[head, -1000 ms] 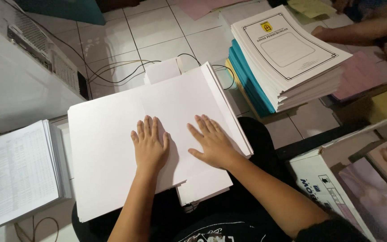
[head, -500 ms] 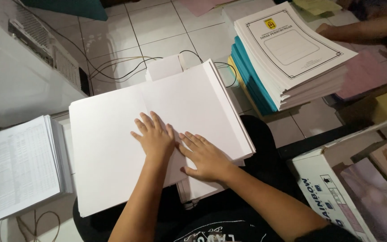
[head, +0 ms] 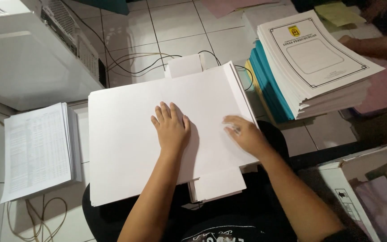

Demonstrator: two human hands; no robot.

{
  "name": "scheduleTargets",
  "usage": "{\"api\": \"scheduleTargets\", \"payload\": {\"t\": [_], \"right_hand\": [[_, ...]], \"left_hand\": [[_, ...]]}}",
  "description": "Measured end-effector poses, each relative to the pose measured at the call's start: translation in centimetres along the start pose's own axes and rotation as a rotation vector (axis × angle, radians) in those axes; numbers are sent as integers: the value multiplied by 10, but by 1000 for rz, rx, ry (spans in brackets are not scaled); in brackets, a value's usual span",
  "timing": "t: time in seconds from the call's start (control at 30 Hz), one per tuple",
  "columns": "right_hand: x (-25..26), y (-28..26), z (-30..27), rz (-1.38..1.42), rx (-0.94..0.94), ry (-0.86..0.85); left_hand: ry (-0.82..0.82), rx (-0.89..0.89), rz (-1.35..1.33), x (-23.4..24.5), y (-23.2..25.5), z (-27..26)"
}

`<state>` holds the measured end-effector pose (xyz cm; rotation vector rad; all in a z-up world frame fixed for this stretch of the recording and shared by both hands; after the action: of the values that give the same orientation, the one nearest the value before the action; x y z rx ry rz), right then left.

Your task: The person sits on the floor and repeatedly folds printed documents in half by hand. They pick up a document, fold it, and place it on a growing stack, repeating this process throughout the clip.

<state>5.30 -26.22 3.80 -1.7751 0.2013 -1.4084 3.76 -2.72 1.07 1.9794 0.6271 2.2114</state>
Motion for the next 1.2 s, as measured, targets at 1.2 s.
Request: {"api": "scheduleTargets", "payload": {"t": [1.2], "right_hand": [[191, 140, -21, -619, -703, 239]], "left_hand": [[56, -51, -41, 4, 0, 1]]}}
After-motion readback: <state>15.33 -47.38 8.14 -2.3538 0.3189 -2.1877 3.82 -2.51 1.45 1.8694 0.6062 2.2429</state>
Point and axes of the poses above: each hand's wrist, its own z-axis towards the middle knuckle, its own x-axis out of the back of the hand, y = z × x, the point moved 6 cm from there along z, towards the middle knuckle, and after that the axes turned 10 degrees about -y, right-handed, at the moved point
